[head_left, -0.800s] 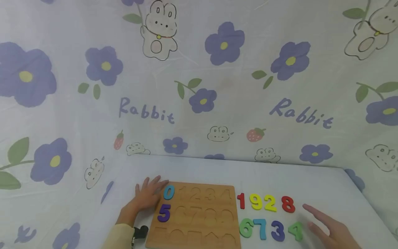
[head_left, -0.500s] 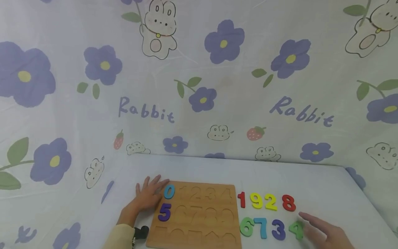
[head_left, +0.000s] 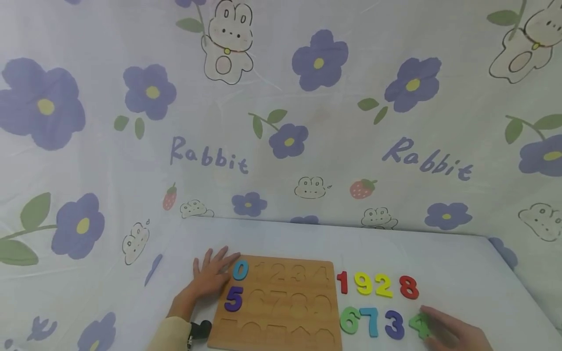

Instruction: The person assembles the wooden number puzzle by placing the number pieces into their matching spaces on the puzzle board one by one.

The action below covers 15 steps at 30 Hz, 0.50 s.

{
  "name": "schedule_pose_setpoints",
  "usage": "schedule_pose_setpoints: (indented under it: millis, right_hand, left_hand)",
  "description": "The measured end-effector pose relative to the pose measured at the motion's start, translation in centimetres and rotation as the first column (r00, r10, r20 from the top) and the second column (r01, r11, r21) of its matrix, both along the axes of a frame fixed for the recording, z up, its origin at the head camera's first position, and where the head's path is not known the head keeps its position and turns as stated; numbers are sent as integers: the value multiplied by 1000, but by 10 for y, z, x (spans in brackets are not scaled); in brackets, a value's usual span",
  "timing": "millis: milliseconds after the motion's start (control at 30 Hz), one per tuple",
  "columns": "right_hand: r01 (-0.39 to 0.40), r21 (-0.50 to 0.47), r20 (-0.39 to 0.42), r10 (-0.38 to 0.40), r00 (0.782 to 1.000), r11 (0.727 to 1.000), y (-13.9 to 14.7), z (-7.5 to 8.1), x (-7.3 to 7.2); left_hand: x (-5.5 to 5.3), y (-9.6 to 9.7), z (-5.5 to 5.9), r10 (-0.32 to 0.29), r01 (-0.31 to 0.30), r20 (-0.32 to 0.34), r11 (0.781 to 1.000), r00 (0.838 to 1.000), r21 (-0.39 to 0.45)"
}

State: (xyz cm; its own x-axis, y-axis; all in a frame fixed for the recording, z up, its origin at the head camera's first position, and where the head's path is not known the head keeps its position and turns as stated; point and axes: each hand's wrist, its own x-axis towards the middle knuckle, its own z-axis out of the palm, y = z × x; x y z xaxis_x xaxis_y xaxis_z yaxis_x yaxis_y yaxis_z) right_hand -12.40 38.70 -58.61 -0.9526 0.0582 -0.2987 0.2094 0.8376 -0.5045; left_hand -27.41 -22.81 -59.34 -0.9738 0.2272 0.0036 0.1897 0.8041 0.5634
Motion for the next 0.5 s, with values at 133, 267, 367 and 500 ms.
schedule_pose_setpoints:
  millis: [133, 267, 367, 500]
  right_hand:
    - [0, 23, 4, 0, 1000, 1000, 2, -3, 0]
    - [21, 19, 44, -22, 999, 1000, 0, -4, 0]
    - [32, 31, 29, -33, 999, 999, -4, -3, 0]
    - [39, 50, 14, -40, 999, 998, -7, -2, -1]
  left_hand:
    - [0, 1, 0, 7, -6, 17, 1000, 1000, -11]
    - [1, 1, 2, 5, -5, 36, 1000, 999, -13]
    - [0, 0, 1, 1, -1, 36, 1000, 999, -9]
    - [-3, -2, -4, -2, 2, 29, 1000, 1000, -12]
